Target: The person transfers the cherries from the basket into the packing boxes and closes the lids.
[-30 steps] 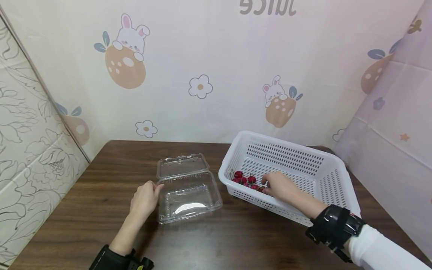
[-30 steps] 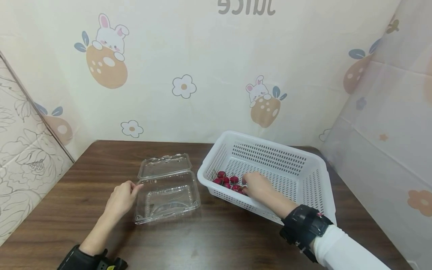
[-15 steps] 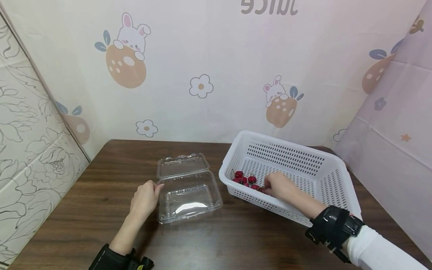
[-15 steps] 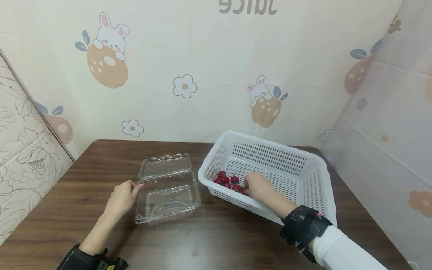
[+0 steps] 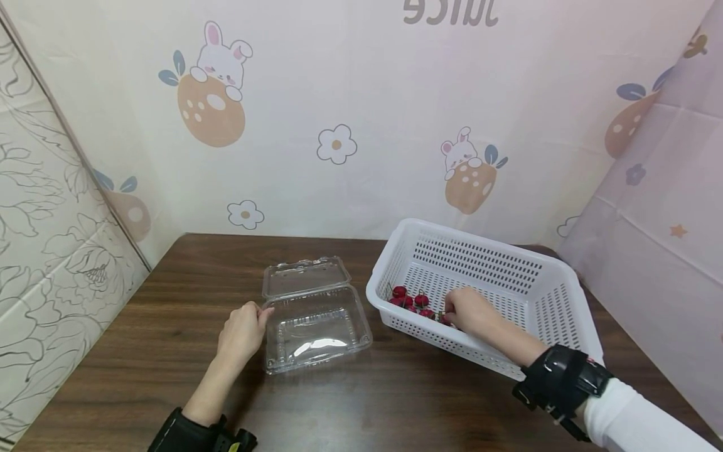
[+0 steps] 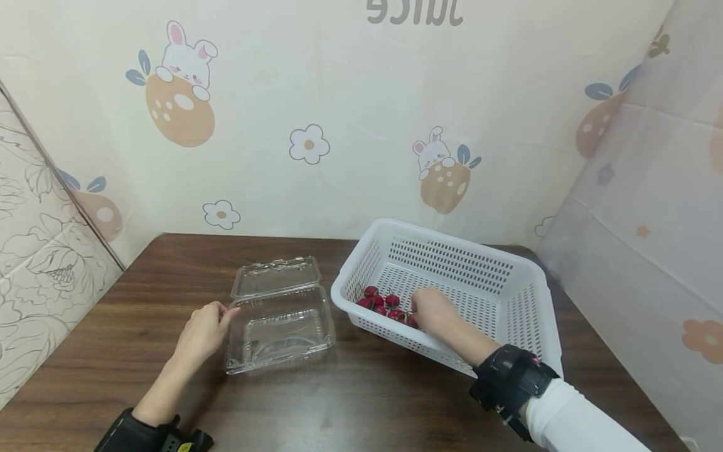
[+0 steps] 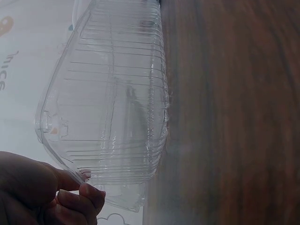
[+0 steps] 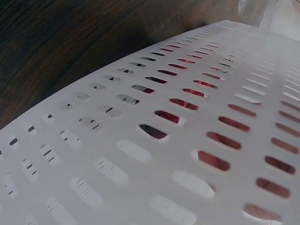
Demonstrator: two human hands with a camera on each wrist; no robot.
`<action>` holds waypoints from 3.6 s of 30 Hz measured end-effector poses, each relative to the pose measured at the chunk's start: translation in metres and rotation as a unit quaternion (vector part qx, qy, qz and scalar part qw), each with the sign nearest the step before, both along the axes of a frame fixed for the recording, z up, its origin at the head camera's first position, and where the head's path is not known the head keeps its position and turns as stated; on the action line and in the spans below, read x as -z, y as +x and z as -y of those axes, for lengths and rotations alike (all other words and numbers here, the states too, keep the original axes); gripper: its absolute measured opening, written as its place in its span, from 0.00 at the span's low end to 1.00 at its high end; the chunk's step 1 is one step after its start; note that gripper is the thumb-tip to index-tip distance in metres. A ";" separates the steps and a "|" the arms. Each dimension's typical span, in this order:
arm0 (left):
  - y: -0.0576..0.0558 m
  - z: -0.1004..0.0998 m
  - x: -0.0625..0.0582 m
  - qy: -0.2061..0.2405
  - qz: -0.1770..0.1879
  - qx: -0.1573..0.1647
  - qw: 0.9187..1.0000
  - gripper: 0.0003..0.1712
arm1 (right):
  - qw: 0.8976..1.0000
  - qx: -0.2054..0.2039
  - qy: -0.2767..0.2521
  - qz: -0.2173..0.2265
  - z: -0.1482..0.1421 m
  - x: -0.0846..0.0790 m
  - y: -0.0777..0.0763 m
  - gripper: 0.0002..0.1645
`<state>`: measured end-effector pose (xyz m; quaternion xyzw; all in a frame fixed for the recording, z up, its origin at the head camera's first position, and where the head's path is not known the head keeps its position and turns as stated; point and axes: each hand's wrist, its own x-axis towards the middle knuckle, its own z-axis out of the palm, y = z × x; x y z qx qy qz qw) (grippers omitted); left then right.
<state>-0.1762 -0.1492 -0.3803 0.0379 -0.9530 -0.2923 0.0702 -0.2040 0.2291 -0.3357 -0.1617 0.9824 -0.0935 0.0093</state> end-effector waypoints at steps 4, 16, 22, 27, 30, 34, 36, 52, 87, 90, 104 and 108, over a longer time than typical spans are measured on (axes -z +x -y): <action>0.000 0.000 0.000 0.001 0.001 0.001 1.000 0.16 | 1.000 -0.009 -0.008 -0.007 -0.001 -0.004 0.002 0.09; 0.000 0.000 0.000 0.006 0.008 0.000 1.000 0.16 | 0.997 -0.041 0.000 -0.064 -0.001 -0.020 0.004 0.11; 0.000 0.000 0.001 0.006 0.005 0.000 1.000 0.16 | 0.996 -0.042 -0.014 -0.082 -0.002 -0.028 0.003 0.10; 0.000 0.000 0.000 0.013 0.009 0.004 1.000 0.16 | 0.997 -0.030 -0.030 -0.070 -0.001 -0.036 0.002 0.08; 0.000 0.000 -0.001 0.017 0.011 0.009 1.000 0.16 | 0.997 -0.027 -0.036 -0.067 0.000 -0.042 0.003 0.07; 0.000 0.001 -0.001 0.015 0.011 0.008 1.000 0.17 | 0.996 -0.025 -0.049 -0.073 0.002 -0.050 0.005 0.06; 0.000 0.001 -0.001 0.014 0.012 0.006 1.000 0.17 | 0.995 -0.025 -0.057 -0.073 0.004 -0.054 0.006 0.06; -0.001 0.001 -0.002 0.019 0.014 0.008 1.000 0.17 | 0.989 -0.027 -0.119 -0.080 0.021 -0.077 0.024 0.02; -0.001 0.001 0.000 0.010 0.010 -0.001 1.000 0.17 | 0.957 -0.095 -0.231 -0.149 0.086 -0.049 0.049 0.04; -0.001 0.001 0.000 0.011 0.010 0.000 1.000 0.17 | 0.955 -0.104 -0.238 -0.146 0.091 -0.048 0.049 0.05; -0.002 0.002 0.001 0.008 0.003 -0.003 1.000 0.17 | 0.942 -0.156 -0.277 -0.110 0.124 -0.031 0.045 0.03; -0.002 0.002 0.001 0.007 0.002 -0.001 1.000 0.17 | 0.944 -0.157 -0.275 -0.096 0.132 -0.024 0.041 0.03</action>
